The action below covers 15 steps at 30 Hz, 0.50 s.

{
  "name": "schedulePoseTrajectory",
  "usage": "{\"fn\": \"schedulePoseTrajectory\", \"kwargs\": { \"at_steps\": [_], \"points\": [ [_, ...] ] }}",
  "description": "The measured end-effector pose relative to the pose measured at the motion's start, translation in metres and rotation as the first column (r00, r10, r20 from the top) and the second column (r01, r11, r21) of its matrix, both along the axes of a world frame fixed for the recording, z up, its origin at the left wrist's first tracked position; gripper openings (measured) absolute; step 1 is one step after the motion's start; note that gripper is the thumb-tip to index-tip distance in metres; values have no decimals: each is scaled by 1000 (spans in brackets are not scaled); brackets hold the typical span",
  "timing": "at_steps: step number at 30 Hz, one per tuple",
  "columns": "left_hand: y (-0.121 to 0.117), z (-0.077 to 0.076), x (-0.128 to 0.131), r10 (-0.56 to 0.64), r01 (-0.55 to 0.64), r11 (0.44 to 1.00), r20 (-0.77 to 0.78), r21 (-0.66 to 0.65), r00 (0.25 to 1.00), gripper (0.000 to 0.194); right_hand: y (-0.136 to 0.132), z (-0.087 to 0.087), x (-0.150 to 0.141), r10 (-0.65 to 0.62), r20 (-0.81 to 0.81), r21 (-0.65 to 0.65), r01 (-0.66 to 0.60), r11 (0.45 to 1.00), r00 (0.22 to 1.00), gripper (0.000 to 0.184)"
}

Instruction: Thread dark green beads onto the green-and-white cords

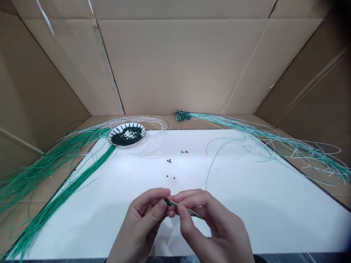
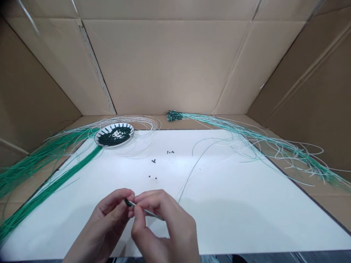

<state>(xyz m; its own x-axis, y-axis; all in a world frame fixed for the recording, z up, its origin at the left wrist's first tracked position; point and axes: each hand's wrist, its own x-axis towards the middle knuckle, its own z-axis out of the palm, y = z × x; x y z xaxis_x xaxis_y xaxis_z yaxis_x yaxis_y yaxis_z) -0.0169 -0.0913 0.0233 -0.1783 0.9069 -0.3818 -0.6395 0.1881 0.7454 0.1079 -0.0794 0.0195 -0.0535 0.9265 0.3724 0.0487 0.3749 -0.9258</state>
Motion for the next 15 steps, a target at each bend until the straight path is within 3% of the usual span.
{"fn": "schedulePoseTrajectory", "kwargs": {
  "at_steps": [11,15],
  "points": [
    [-2,-6,-6,0,0,1000,81,-4,997,32,-4,-1,-6,-45,79,45,41,998,996,16],
    [-2,-8,-7,27,-20,997,109,-69,994,36,-4,-3,-8,-43,97,18,42,999,994,13]
  ]
}}
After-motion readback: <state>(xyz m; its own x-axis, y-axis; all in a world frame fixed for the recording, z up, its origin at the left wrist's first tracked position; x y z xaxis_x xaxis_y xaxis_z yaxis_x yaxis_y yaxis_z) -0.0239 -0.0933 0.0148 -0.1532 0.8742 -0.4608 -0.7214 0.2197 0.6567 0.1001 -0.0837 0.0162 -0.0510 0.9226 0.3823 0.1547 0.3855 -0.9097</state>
